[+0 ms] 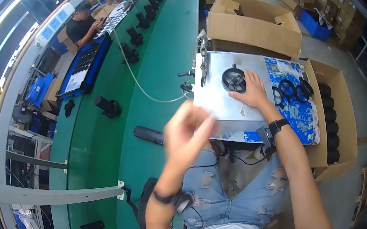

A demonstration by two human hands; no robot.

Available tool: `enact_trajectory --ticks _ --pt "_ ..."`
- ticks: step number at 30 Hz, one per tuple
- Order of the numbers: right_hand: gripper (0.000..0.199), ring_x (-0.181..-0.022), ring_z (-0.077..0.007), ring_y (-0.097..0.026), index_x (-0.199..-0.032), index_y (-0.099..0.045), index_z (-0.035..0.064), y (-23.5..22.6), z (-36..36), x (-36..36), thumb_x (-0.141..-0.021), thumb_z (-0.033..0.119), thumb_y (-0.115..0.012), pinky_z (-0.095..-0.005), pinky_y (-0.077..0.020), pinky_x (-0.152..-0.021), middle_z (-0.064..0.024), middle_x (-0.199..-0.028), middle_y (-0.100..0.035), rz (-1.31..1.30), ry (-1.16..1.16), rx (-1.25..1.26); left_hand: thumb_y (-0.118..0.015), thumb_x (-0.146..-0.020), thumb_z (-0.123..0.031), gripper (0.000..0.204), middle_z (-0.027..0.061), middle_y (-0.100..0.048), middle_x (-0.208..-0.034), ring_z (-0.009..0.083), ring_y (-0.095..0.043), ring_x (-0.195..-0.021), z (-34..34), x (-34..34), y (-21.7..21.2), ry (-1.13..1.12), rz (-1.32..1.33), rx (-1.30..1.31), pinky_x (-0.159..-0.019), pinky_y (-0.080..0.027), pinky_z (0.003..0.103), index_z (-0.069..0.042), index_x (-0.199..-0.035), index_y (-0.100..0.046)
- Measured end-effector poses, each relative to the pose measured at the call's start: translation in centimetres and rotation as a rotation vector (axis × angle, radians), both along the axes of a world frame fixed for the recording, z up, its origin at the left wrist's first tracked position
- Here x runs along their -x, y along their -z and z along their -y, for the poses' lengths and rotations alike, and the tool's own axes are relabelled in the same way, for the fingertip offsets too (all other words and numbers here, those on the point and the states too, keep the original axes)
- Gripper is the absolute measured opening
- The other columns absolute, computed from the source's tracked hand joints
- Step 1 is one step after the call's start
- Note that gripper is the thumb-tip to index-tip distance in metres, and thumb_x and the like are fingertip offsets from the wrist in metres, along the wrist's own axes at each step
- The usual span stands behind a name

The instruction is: Assembling fan units by pressing blades into housings using a manual press machine.

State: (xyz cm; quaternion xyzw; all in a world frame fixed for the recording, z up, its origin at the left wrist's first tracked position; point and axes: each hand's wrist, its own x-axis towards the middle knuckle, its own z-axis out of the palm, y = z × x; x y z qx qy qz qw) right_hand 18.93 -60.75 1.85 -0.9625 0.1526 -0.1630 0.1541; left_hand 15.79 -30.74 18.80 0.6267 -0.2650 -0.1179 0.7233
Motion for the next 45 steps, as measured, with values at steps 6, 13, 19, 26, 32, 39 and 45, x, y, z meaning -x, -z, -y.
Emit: enact_trajectory --ticks 6,13,19,26,32,39,45 --pt "0.112 -0.141 -0.0387 -0.022 -0.145 -0.025 -0.0006 -0.3 0.3 0.1 -0.066 0.063 -0.072 -0.0463 -0.0211 -0.113 -0.0184 -0.148 -0.034 -0.143 -0.032 -0.045 -0.068 -0.081 -0.023 0.063 0.0226 -0.052 -0.126 0.0386 -0.049 -0.118 12.6 -10.4 14.6 -0.185 0.794 -0.506 -0.099 -0.040 0.042 0.001 -0.133 -0.042" --pt "0.113 -0.141 -0.0395 -0.022 -0.145 -0.025 -0.0037 -1.6 0.5 -0.4 -0.065 0.062 -0.072 -0.0481 -0.0180 -0.113 -0.0212 -0.147 -0.033 -0.184 -0.053 -0.033 -0.055 -0.090 -0.039 0.069 0.0255 -0.046 -0.135 0.0366 -0.041 -0.129 14.3 -12.5 19.3 -0.136 0.860 -0.727 -0.110 -0.028 0.047 0.004 -0.140 -0.034" --pt "0.102 -0.122 -0.0378 -0.046 -0.134 -0.042 -0.0045 -3.4 0.1 -1.6 -0.057 0.053 -0.077 -0.0469 -0.0312 -0.104 -0.0233 -0.127 -0.053 -0.119 -0.144 -0.017 -0.057 -0.089 -0.039 0.071 0.0206 -0.043 -0.142 0.0344 -0.037 -0.135 13.9 -12.5 18.2 -0.095 0.658 -0.761 -0.112 -0.025 0.048 0.001 -0.142 -0.031" --pt "0.104 -0.130 -0.0368 -0.040 -0.136 -0.041 -0.0041 -3.6 2.7 -1.7 -0.055 0.048 -0.080 -0.0477 -0.0263 -0.109 -0.0220 -0.137 -0.047 -0.178 -0.287 -0.076 -0.052 -0.090 -0.037 0.067 0.0201 -0.042 -0.142 0.0329 -0.036 -0.135 15.4 -9.8 19.0 -0.216 0.633 -0.761 -0.112 -0.022 0.050 0.002 -0.141 -0.033" --pt "0.104 -0.139 -0.0355 -0.028 -0.145 -0.029 0.0035 1.4 1.3 -1.4 -0.062 0.044 -0.078 -0.0480 -0.0206 -0.112 -0.0168 -0.146 -0.037 0.047 -0.132 -0.003 -0.048 -0.092 -0.040 0.070 0.0195 -0.037 -0.146 0.0328 -0.033 -0.137 14.1 -11.6 18.3 -0.062 0.654 -0.784 -0.113 -0.021 0.050 0.003 -0.143 -0.027" --pt "0.101 -0.139 -0.0339 -0.028 -0.143 -0.030 0.0025 1.2 0.5 -1.1 -0.064 0.045 -0.078 -0.0475 -0.0183 -0.113 -0.0162 -0.146 -0.037 0.033 -0.084 -0.023 -0.061 -0.086 -0.016 0.016 0.0170 -0.062 -0.092 0.0353 -0.059 -0.090 10.5 -13.1 15.8 -0.202 0.658 -0.244 -0.082 -0.048 0.041 -0.001 -0.092 -0.062" --pt "0.099 -0.137 -0.0341 -0.031 -0.141 -0.034 0.0005 -0.5 0.4 -0.1 -0.064 0.042 -0.078 -0.0463 -0.0213 -0.112 -0.0182 -0.144 -0.039 0.048 -0.046 0.011 -0.049 -0.089 -0.024 0.030 0.0235 -0.065 -0.104 0.0405 -0.061 -0.100 5.6 -23.4 14.7 -0.662 0.172 -0.508 -0.085 -0.049 0.046 0.001 -0.097 -0.064"
